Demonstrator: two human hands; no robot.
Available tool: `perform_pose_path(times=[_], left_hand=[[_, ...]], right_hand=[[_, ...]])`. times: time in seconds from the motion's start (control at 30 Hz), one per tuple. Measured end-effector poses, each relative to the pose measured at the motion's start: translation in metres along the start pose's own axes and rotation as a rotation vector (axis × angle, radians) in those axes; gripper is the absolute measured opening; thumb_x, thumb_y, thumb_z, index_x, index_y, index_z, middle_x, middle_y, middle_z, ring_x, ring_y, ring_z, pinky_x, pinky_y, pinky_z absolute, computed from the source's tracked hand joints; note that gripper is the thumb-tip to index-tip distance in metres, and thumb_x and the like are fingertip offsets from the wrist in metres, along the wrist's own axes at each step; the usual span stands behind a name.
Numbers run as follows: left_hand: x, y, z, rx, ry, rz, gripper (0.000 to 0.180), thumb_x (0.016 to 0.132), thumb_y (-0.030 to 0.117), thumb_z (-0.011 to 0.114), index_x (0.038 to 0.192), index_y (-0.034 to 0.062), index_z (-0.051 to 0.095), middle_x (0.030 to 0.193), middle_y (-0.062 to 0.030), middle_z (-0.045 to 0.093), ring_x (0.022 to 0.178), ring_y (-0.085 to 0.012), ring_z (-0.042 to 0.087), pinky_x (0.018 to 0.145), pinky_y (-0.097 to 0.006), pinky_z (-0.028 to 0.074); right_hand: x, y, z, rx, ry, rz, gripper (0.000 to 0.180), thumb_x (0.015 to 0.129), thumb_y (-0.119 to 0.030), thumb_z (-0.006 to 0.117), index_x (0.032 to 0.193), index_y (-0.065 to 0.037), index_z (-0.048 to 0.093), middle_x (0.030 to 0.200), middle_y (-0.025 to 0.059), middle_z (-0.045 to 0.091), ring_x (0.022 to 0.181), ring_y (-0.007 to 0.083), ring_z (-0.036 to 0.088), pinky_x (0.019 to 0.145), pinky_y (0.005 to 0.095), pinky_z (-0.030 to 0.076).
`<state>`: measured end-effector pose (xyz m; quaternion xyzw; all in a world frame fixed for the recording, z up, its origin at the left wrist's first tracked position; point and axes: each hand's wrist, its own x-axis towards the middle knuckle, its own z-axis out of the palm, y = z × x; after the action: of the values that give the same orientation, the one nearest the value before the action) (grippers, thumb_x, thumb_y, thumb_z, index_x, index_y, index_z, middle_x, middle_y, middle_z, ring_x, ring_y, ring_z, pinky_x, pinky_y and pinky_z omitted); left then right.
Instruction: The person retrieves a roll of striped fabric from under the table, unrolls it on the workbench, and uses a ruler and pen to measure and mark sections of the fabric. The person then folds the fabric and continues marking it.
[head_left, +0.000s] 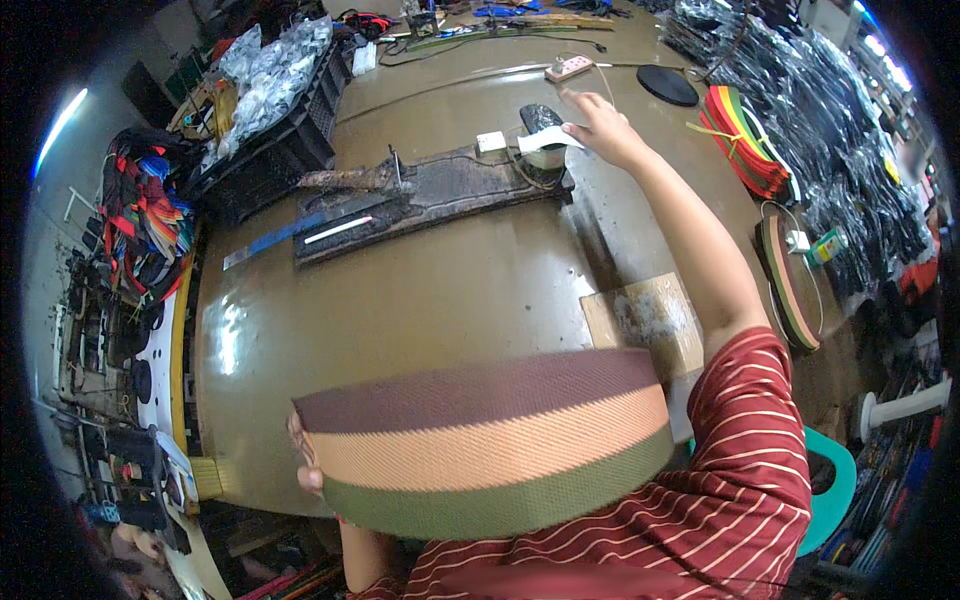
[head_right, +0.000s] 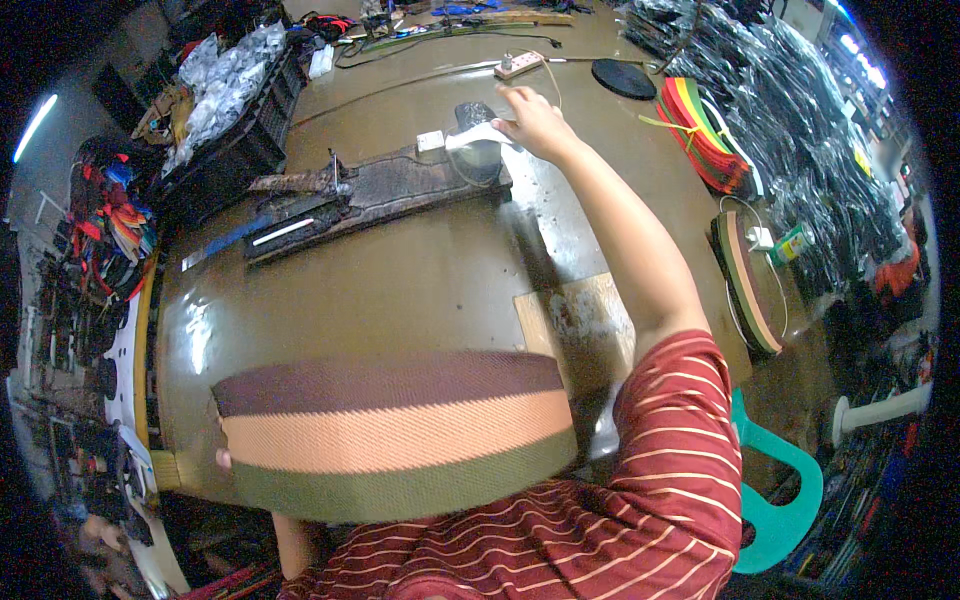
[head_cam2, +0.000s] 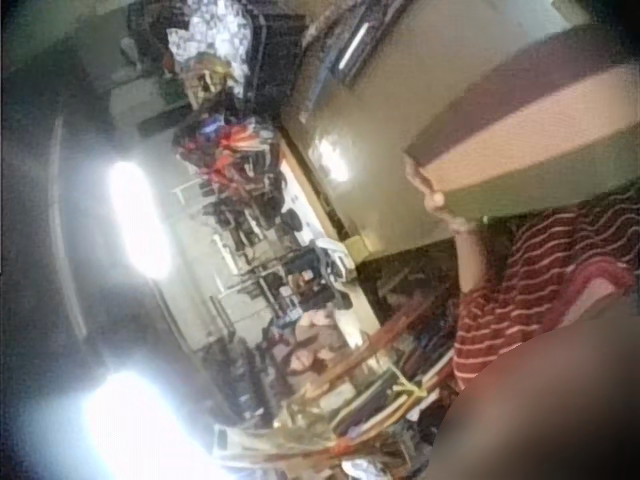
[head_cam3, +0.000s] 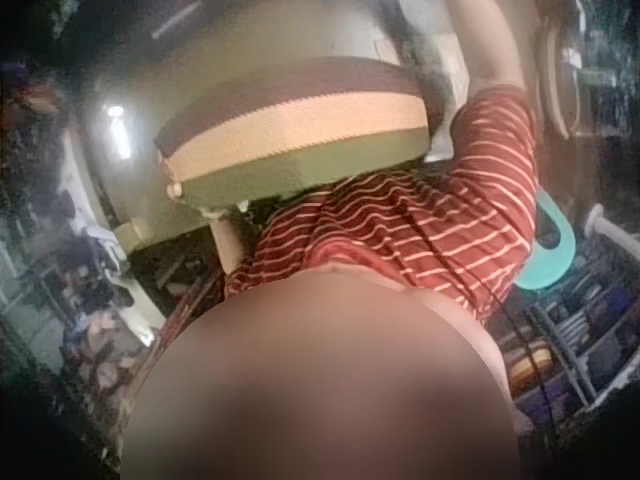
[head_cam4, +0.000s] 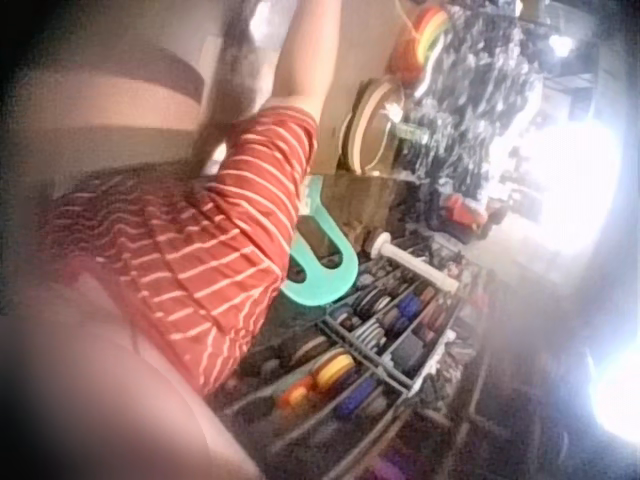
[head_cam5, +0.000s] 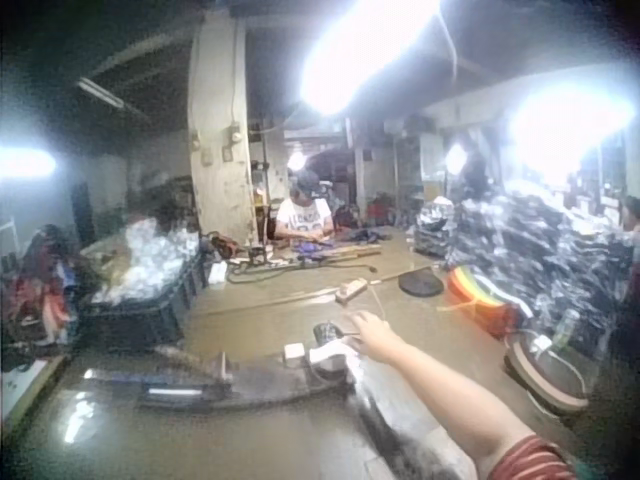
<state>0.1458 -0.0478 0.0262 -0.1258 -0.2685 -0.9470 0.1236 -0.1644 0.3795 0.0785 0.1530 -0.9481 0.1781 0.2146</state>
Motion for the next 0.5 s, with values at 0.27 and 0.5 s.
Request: perform_pose_path(times=[0.27,0.5], left_hand=[[-0.018,0.038,-0.058,0.009,-0.044,-0.183,0.049,0.077,0.021,0.052,0.121,0.0015,0.049,0.121,-0.0216,0.052,0.101,-0.0326,0.057,0.09,-0.042,0.047],[-0.007,0.133,-0.055,0.63,0.046,-0.139,0.046,0.079,0.023,0.051,0.12,0.0012,0.049,0.12,-0.0214,0.052,0.1,-0.0323,0.057,0.09,-0.042,0.047]], right_hand=[[-0.232,-0.132,-0.066,1.108,-0.728,-0.232,0.147,0.038,-0.06,0.083,0.143,-0.002,-0.001,0.149,0.0187,0.009,0.138,0.0337,0.01,0.11,0.0455,0.016],[-0.264,-0.246,-0.056,1.076,-0.26,-0.259,0.104,0.053,-0.04,0.082,0.135,-0.007,0.026,0.126,0.019,0.034,0.121,0.0382,0.032,0.104,0.0474,0.025]])
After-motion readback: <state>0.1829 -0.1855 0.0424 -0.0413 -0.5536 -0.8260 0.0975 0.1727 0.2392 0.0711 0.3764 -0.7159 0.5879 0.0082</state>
